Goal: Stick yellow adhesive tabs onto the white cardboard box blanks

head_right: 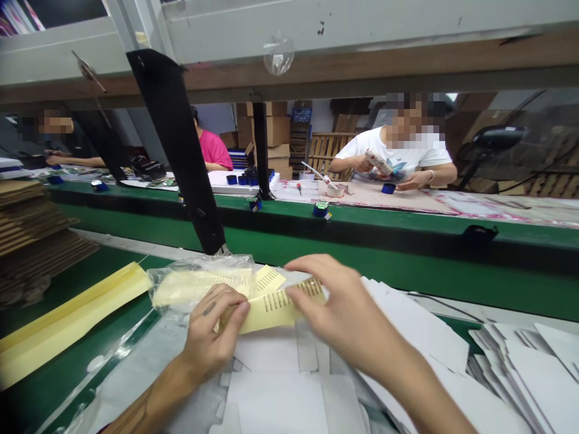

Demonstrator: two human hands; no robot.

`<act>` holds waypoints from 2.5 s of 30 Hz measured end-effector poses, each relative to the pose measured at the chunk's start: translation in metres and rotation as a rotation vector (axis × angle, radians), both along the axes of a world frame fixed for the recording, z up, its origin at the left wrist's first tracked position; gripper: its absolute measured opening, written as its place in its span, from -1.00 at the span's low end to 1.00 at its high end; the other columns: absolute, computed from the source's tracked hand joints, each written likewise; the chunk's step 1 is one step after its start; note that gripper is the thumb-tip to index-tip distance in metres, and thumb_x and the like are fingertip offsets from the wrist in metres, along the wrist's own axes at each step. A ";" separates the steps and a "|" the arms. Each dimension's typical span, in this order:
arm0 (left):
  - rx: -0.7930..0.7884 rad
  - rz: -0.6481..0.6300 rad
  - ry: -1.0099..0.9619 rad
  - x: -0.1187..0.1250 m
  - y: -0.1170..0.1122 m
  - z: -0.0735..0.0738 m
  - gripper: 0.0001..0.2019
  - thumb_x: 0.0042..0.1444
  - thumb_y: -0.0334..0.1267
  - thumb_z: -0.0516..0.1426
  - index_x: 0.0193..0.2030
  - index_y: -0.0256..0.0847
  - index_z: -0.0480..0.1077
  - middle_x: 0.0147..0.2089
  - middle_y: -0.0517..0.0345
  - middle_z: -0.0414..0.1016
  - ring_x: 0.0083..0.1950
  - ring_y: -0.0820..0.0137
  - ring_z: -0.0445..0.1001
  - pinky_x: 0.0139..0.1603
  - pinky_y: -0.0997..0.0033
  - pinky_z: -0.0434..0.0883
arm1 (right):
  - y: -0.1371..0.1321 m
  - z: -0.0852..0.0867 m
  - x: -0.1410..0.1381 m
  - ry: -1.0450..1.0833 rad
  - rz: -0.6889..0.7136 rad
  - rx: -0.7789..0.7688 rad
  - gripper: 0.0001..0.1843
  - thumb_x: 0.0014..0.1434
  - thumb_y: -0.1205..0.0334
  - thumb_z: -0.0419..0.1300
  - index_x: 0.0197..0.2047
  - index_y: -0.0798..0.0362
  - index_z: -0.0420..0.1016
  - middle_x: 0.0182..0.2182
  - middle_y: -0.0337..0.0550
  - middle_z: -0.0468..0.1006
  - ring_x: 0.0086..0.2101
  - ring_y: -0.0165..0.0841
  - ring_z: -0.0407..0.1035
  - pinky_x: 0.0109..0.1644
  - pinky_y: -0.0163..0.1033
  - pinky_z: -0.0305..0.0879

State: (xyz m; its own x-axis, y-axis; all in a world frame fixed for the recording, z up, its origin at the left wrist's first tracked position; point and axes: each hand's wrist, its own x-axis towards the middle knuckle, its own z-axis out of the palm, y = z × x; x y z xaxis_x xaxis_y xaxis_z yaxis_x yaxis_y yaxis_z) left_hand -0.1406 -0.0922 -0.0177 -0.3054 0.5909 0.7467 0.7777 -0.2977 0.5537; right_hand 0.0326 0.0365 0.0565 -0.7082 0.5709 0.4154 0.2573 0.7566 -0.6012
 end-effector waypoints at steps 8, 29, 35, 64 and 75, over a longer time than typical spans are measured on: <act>0.066 -0.007 0.318 -0.004 -0.001 -0.001 -0.87 0.15 -0.52 0.05 -0.28 -0.21 0.32 -0.46 0.12 0.38 -0.40 0.33 0.30 -0.34 0.27 0.21 | -0.011 -0.020 -0.021 -0.146 0.234 0.001 -0.82 0.21 0.32 0.16 -0.14 -0.05 0.54 -0.19 -0.20 0.63 -0.18 -0.27 0.49 -0.10 -0.21 0.37; -0.093 -0.041 -0.203 -0.003 -0.008 0.008 -0.84 0.21 -0.34 0.06 -0.40 -0.23 0.37 -0.44 0.17 0.38 -0.35 0.39 0.38 -0.31 0.40 0.27 | -0.017 -0.024 -0.020 0.120 0.403 0.357 -0.78 0.24 0.48 0.14 -0.15 0.00 0.51 -0.18 -0.11 0.56 -0.22 -0.31 0.45 -0.19 -0.18 0.41; -0.136 0.107 -0.547 -0.003 -0.005 0.012 -0.79 0.16 -0.19 0.11 -0.45 -0.21 0.39 -0.49 0.23 0.37 -0.45 0.44 0.32 -0.45 0.48 0.23 | -0.022 -0.016 -0.018 0.290 0.361 0.262 -0.74 0.19 0.53 0.18 -0.14 -0.02 0.46 -0.11 -0.13 0.53 0.00 -0.24 0.37 0.06 -0.09 0.35; 0.026 0.153 -1.025 -0.021 0.001 0.011 -0.78 0.07 -0.14 0.22 -0.46 -0.22 0.38 -0.54 0.30 0.28 -0.52 0.50 0.22 -0.56 0.55 0.17 | -0.038 -0.077 -0.047 -0.263 0.269 -0.623 -0.82 0.19 0.19 0.19 -0.40 0.03 0.56 0.19 0.02 0.36 0.25 -0.08 0.15 0.23 0.09 0.17; 0.014 0.148 -1.026 -0.021 0.001 0.013 -0.78 0.05 -0.13 0.22 -0.46 -0.23 0.37 -0.53 0.27 0.33 -0.50 0.48 0.26 -0.52 0.55 0.22 | -0.038 -0.077 -0.050 -0.256 0.218 -0.600 -0.79 0.19 0.18 0.18 -0.37 0.02 0.61 0.17 -0.02 0.39 0.17 -0.09 0.28 0.25 0.08 0.13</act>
State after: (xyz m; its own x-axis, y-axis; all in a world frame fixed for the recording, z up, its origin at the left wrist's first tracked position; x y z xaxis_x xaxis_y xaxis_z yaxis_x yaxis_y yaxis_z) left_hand -0.1615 -0.0913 -0.0051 -0.8675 0.4886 0.0931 -0.0366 -0.2494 0.9677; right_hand -0.0169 -0.0016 -0.0205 -0.8669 0.4828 -0.1242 0.3267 0.3621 -0.8730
